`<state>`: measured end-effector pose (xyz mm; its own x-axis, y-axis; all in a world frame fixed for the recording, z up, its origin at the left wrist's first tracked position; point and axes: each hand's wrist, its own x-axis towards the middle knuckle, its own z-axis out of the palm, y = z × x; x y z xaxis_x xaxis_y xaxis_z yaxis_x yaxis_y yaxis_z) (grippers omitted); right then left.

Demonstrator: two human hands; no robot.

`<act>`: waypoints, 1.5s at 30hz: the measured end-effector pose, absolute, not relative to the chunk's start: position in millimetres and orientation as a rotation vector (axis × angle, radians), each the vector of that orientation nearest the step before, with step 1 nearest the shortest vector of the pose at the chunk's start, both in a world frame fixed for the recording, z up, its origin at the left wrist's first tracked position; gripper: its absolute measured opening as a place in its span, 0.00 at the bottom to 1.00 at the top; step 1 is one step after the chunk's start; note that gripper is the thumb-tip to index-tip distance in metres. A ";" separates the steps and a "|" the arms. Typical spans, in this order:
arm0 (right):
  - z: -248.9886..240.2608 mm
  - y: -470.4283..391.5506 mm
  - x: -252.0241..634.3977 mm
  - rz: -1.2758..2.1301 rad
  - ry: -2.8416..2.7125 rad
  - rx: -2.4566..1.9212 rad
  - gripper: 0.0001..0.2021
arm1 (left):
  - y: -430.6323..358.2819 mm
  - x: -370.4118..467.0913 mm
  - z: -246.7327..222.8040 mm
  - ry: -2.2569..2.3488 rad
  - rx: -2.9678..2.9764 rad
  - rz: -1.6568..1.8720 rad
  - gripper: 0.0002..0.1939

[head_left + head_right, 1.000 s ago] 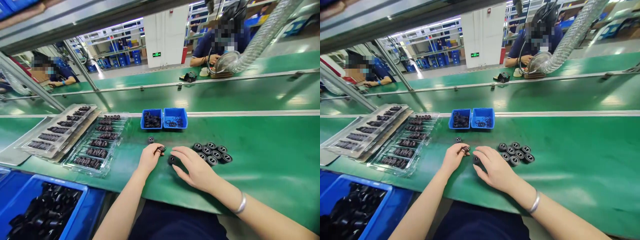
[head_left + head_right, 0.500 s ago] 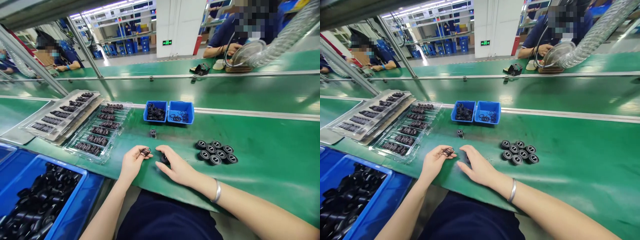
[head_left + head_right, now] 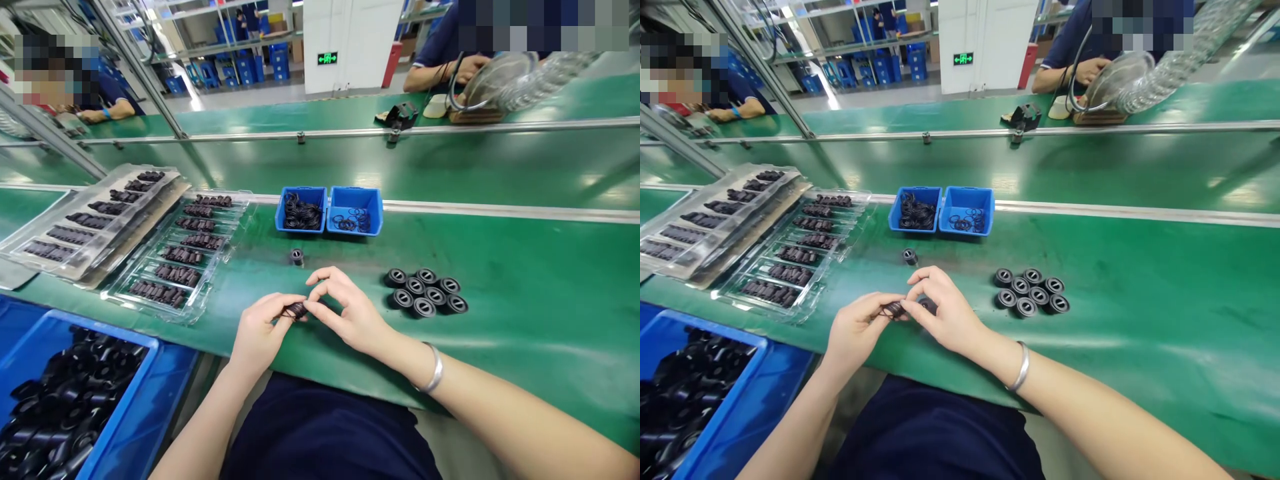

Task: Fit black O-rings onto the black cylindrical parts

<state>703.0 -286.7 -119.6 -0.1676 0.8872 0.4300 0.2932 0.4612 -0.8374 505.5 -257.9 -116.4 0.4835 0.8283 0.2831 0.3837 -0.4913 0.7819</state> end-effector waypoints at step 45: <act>-137.4 -270.6 722.4 1.993 -0.830 -1.187 0.07 | -271.9 501.2 -151.6 0.418 2.930 0.783 0.13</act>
<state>722.4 -270.6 -137.4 -0.3659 0.7962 -0.4819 -0.2188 -0.5769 -0.7870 501.2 -271.9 -151.6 0.8323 0.2811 0.4777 0.2403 -0.9597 0.1459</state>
